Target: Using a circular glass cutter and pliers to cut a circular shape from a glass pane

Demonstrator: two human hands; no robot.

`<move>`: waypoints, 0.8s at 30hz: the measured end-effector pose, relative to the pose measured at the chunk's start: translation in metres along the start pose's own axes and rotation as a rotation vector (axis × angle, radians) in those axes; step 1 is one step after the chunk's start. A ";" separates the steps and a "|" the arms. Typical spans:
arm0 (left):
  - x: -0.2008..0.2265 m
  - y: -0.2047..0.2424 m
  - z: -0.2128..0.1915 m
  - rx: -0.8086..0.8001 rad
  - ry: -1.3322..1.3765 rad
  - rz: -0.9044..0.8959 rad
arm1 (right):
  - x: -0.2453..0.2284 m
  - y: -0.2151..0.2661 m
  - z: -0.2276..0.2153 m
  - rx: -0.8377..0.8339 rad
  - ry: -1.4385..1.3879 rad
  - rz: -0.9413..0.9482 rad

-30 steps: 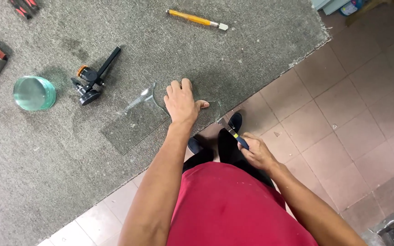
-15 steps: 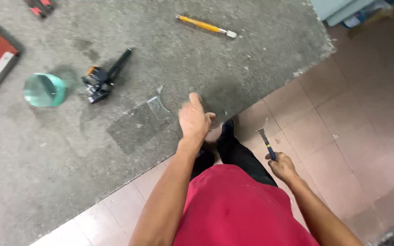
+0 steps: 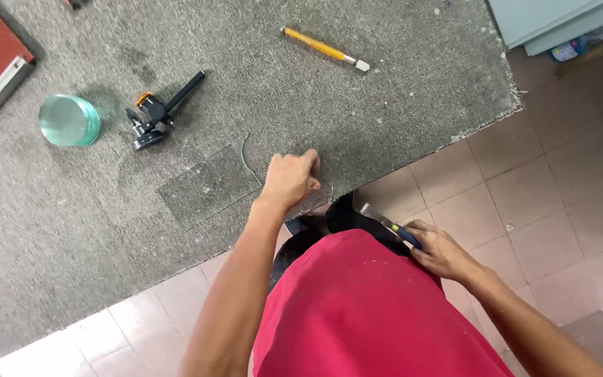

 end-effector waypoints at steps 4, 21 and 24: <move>0.016 0.009 -0.028 0.329 -0.202 -0.038 | -0.028 -0.022 0.002 -0.039 0.004 -0.096; 0.007 0.042 -0.010 0.356 0.048 -0.235 | -0.027 -0.028 0.099 0.202 -0.156 -0.082; 0.004 0.040 -0.005 0.362 0.033 -0.241 | -0.034 -0.027 0.105 0.268 -0.154 -0.046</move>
Point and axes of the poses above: each hand's wrist, its own y-axis away from the middle knuckle, its own z-axis out of the palm, x = y × z, the point moved 4 cm from there along -y, towards the middle knuckle, and after that the axes turned 4 degrees about -z, right-handed, at the moved point
